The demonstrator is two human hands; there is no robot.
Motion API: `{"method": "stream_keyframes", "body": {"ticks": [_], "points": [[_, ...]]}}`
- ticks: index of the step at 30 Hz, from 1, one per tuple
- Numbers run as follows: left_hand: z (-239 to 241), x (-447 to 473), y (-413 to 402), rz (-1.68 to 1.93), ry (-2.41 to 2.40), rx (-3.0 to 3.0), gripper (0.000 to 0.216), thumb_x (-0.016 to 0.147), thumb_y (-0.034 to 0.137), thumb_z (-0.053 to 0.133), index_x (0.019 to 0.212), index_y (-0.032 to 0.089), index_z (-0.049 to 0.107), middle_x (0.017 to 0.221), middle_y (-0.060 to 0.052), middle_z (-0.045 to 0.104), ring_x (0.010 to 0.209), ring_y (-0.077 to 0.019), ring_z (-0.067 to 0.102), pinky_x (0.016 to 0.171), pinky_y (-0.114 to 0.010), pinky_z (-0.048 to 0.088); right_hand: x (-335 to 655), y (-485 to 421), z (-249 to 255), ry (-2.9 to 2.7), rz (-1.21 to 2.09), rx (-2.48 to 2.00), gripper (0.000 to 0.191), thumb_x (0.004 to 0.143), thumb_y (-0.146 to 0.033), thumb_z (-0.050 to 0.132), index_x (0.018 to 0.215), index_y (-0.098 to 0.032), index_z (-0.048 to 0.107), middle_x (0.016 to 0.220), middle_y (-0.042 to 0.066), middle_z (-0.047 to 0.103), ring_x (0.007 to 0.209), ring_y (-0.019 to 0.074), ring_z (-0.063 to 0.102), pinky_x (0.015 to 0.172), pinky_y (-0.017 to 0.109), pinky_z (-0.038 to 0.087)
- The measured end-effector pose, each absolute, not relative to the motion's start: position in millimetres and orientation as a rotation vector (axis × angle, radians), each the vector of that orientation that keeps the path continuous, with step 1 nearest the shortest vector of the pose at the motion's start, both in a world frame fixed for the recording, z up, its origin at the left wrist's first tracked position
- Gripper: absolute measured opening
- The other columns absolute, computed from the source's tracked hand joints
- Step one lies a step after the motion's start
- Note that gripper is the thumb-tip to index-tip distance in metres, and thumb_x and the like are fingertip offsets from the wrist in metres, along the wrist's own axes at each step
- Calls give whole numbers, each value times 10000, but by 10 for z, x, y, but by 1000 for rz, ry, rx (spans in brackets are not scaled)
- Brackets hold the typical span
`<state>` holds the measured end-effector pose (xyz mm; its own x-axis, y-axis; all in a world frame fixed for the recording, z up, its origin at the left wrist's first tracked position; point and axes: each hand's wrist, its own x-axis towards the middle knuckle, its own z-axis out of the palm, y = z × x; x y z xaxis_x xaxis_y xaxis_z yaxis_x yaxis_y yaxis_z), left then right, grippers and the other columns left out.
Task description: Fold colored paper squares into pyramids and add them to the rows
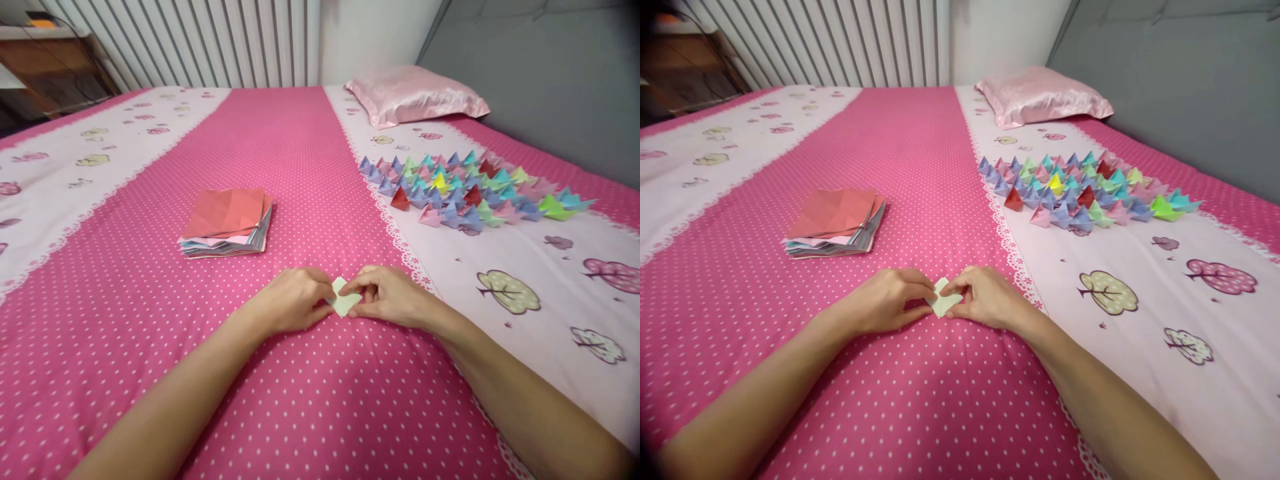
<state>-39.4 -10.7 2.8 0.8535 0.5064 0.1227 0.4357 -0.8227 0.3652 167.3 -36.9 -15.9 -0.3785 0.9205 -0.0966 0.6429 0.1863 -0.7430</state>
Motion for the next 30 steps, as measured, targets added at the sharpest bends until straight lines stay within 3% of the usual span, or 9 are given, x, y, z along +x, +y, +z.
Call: {"method": "stream_keyframes", "body": {"ticks": [16,30], "points": [[20,-391,-69,237,750,2598,182,799,216,539,892,160,685,880,-72,679,762,-154,606,704,-263,446,1669,-365,-191,-2067,1066,-1454,357,635,-241,709,989,-209,676,775,5,584,564,80,504,556,218,406],[16,-383,-110,264,734,2803,167,792,223,511,815,175,669,735,-37,663,642,-135,591,588,-244,400,1667,-354,-176,-2032,1121,-1484,351,632,-230,704,980,-194,679,747,1,578,552,78,500,533,211,400]]}}
